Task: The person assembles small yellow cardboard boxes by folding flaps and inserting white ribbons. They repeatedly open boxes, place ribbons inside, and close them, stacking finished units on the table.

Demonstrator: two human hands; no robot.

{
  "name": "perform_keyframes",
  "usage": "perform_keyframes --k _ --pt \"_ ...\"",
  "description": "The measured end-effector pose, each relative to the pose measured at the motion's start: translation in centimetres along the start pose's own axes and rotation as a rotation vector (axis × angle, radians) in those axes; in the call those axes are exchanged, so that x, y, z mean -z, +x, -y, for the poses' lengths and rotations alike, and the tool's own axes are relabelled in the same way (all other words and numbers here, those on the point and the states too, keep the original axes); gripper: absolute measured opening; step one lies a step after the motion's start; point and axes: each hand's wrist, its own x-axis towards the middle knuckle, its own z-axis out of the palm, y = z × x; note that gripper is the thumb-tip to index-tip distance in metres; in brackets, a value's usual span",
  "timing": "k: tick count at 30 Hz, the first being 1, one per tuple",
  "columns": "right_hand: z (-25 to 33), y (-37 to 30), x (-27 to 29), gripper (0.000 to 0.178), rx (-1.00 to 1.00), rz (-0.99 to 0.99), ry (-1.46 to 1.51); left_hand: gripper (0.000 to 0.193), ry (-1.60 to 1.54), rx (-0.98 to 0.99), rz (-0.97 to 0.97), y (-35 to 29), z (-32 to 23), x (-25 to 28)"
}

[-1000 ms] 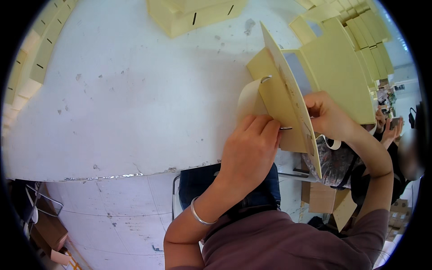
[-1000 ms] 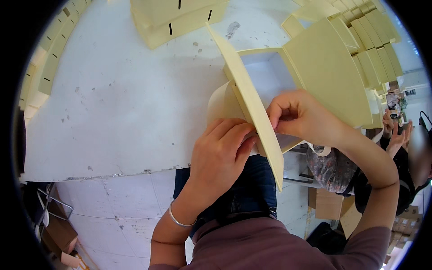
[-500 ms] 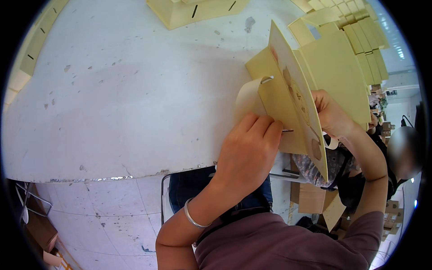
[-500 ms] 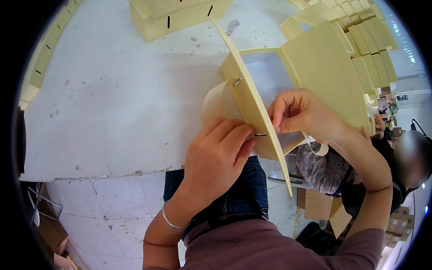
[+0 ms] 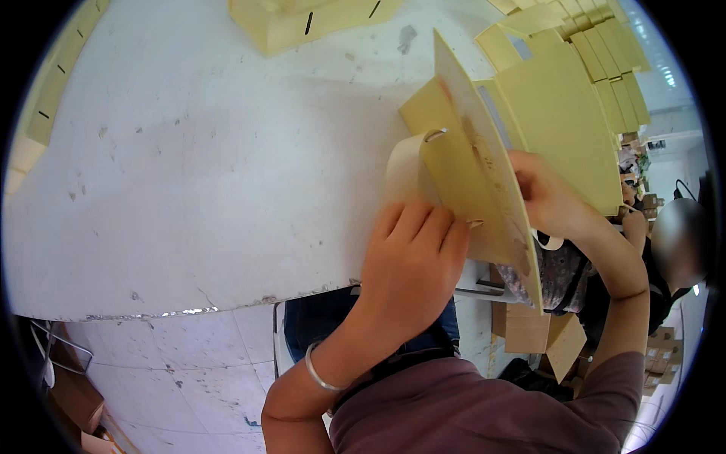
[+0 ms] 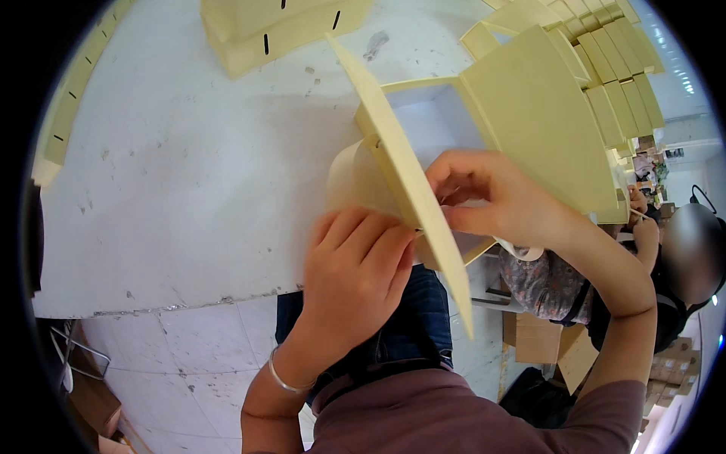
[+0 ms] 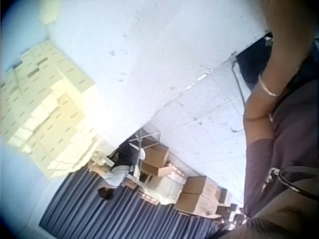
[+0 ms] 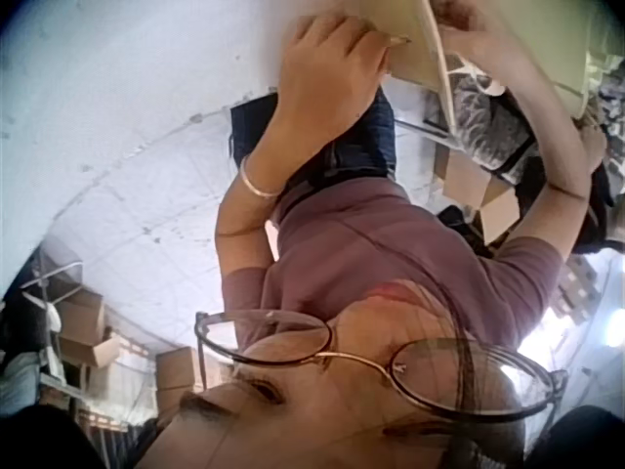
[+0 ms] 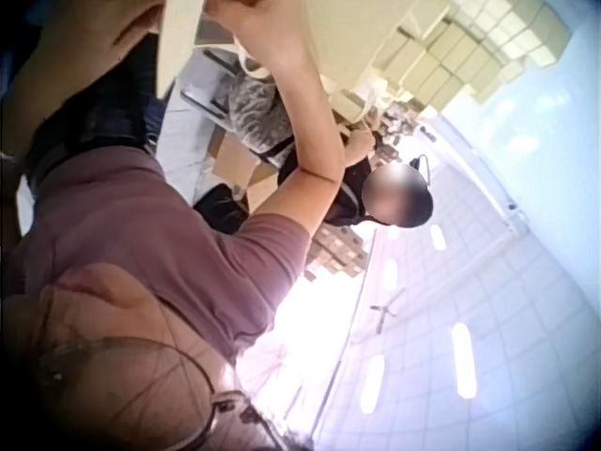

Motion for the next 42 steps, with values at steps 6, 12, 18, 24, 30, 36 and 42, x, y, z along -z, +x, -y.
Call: perform_keyframes --k 6,12,18,24,30,36,42 --pt "2.6 -3.2 2.5 0.035 0.46 -0.209 -0.598 0.015 0.297 0.272 -0.076 -8.4 -1.5 6.9" --pt "-0.2 -2.7 2.1 0.038 0.599 -0.182 -0.506 0.011 0.167 0.727 -0.294 -15.1 0.3 7.6" --pt "-1.8 -4.2 -0.5 0.056 0.793 -0.175 -0.607 0.028 0.18 0.751 -0.173 -15.1 0.2 8.2" --pt "-7.2 -4.4 -2.1 0.05 0.733 -0.523 -0.903 0.034 0.308 0.205 -0.264 -4.0 -1.4 10.3" --pt "-13.7 -8.3 6.3 0.04 0.589 -0.677 -0.9 0.08 0.765 0.015 -0.122 13.6 1.9 10.4" --pt "-14.3 -13.4 8.6 0.054 0.372 -0.999 -0.926 0.082 0.708 0.41 0.269 20.1 5.0 12.0" --pt "-17.1 -15.3 0.9 0.049 0.788 -1.199 -0.704 0.061 -0.346 0.507 0.145 13.2 0.0 12.9"
